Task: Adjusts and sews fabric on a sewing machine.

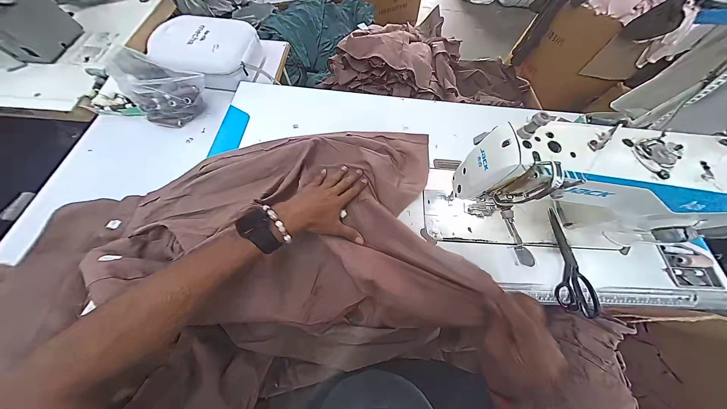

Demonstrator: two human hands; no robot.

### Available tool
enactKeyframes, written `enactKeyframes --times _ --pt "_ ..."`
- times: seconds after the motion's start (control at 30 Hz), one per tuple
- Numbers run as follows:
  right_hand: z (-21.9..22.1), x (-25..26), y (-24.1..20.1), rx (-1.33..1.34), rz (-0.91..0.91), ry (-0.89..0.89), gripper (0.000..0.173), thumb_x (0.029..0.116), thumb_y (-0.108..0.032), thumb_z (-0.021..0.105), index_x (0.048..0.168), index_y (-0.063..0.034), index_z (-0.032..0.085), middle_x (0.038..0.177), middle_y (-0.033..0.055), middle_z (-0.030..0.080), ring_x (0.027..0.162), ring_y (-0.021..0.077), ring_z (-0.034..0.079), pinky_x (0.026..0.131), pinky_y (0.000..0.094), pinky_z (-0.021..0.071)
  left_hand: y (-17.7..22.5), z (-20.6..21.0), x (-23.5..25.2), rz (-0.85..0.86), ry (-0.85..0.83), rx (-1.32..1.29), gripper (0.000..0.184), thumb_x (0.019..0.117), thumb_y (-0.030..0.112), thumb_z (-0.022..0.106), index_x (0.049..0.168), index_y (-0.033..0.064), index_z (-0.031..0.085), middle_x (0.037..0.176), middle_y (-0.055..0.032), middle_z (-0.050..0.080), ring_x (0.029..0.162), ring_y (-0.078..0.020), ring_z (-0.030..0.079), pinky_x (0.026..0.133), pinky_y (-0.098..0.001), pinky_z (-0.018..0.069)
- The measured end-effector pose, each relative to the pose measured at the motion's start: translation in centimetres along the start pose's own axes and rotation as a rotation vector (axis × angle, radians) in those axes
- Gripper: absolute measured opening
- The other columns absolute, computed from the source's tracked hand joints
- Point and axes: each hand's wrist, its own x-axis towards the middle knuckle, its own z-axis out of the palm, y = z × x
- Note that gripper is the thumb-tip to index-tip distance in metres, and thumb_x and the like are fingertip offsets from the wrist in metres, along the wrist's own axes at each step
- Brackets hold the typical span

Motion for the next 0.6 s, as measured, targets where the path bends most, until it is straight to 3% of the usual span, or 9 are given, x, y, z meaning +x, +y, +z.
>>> enactKeyframes --times 0.1,0.13,0.27,0.3,0.37,0.43,0.47,0.53,0.6 --pt "-3.6 -4.6 0.3 -0.015 -0.061 -0.15 0.011 0.1049 -0.026 0.054 0.108 -0.0216 0.064 0.086 -0.0006 0.067 0.081 0.012 0.064 0.087 0.0342 0.0491 -2.5 0.5 0.0 0.084 -0.002 -0.076 0.135 0.0578 0.1 0.056 0.166 0.0307 0.016 0.174 0.0023 0.01 0.16 -0.0317 0.007 0.122 -0.0693 0.0084" --pt "-3.5 -6.5 -0.3 0.027 -0.011 -0.245 0.012 0.1046 -0.028 0.056 0.109 -0.022 0.065 0.086 -0.001 0.068 0.082 0.0118 0.066 0.087 0.0344 0.052 -2.1 0.4 0.3 0.084 -0.01 -0.085 0.137 0.0557 0.098 0.061 0.166 0.0305 0.015 0.174 0.0016 0.009 0.16 -0.034 0.005 0.121 -0.0713 0.0066" --pt "-0.5 -11.1 -4.1 0.498 0.126 -0.48 0.015 0.1006 -0.024 0.065 0.112 -0.018 0.073 0.078 0.0006 0.072 0.068 0.0107 0.068 0.064 0.03 0.0591 1.0 -1.7 1.6 0.046 -0.169 -0.046 0.146 0.0497 0.077 0.087 0.166 0.0307 0.013 0.175 -0.0033 0.002 0.158 -0.0428 0.003 0.113 -0.0817 0.0132" --pt "0.3 -10.8 -5.3 0.729 0.146 -0.553 0.017 0.1011 -0.02 0.063 0.111 -0.0139 0.075 0.083 0.0023 0.074 0.072 0.0103 0.069 0.067 0.0291 0.0595 1.6 -2.4 1.7 0.033 -0.214 -0.021 0.147 0.0495 0.069 0.092 0.166 0.0303 0.013 0.175 -0.0042 0.001 0.158 -0.0441 0.003 0.111 -0.0827 0.0165" --pt "2.3 -8.7 -7.0 1.117 0.13 -0.83 0.032 0.1035 -0.023 0.061 0.13 -0.0054 0.069 0.116 0.0102 0.076 0.102 0.0155 0.074 0.091 0.0358 0.0611 2.2 -4.1 2.1 0.015 -0.275 0.067 0.141 0.0542 0.051 0.099 0.166 0.031 0.015 0.174 -0.0041 0.004 0.157 -0.0455 0.009 0.106 -0.0818 0.0267" --pt "4.2 -7.5 -8.1 1.165 0.012 -1.072 0.043 0.1023 -0.019 0.058 0.143 -0.0073 0.06 0.14 0.0126 0.064 0.127 0.0213 0.063 0.109 0.0412 0.0517 1.6 -4.9 2.2 0.025 -0.238 0.174 0.114 0.072 0.024 0.092 0.164 0.0344 0.025 0.173 -0.0009 0.017 0.154 -0.046 0.02 0.104 -0.0817 0.0301" --pt "4.9 -7.6 -8.3 0.999 -0.041 -1.095 0.039 0.1008 -0.017 0.059 0.139 -0.0136 0.064 0.139 0.0099 0.064 0.129 0.0213 0.061 0.108 0.0414 0.052 1.1 -4.8 2.0 0.036 -0.147 0.23 0.09 0.0848 0.01 0.077 0.161 0.0333 0.034 0.17 -0.0007 0.027 0.152 -0.0463 0.026 0.106 -0.0818 0.028" --pt "5.2 -8.1 -8.0 0.73 0.046 -0.96 0.027 0.0958 -0.008 0.061 0.115 -0.0173 0.077 0.123 0.0028 0.073 0.115 0.0153 0.069 0.096 0.0377 0.0594 0.1 -3.9 1.8 0.059 0.029 0.374 0.077 0.0906 -0.003 0.063 0.159 0.0241 0.04 0.166 -0.0036 0.035 0.151 -0.0454 0.031 0.112 -0.0786 0.0221" --pt "3.3 -7.4 -7.0 0.546 0.309 -0.781 0.023 0.1 -0.012 0.056 0.107 -0.016 0.077 0.102 -0.0049 0.076 0.09 0.0058 0.073 0.078 0.0307 0.0637 -0.5 -2.6 1.1 0.094 0.103 0.529 0.081 0.0865 -0.007 0.066 0.16 0.0126 0.036 0.166 -0.0115 0.034 0.149 -0.0436 0.035 0.118 -0.0721 0.0223"
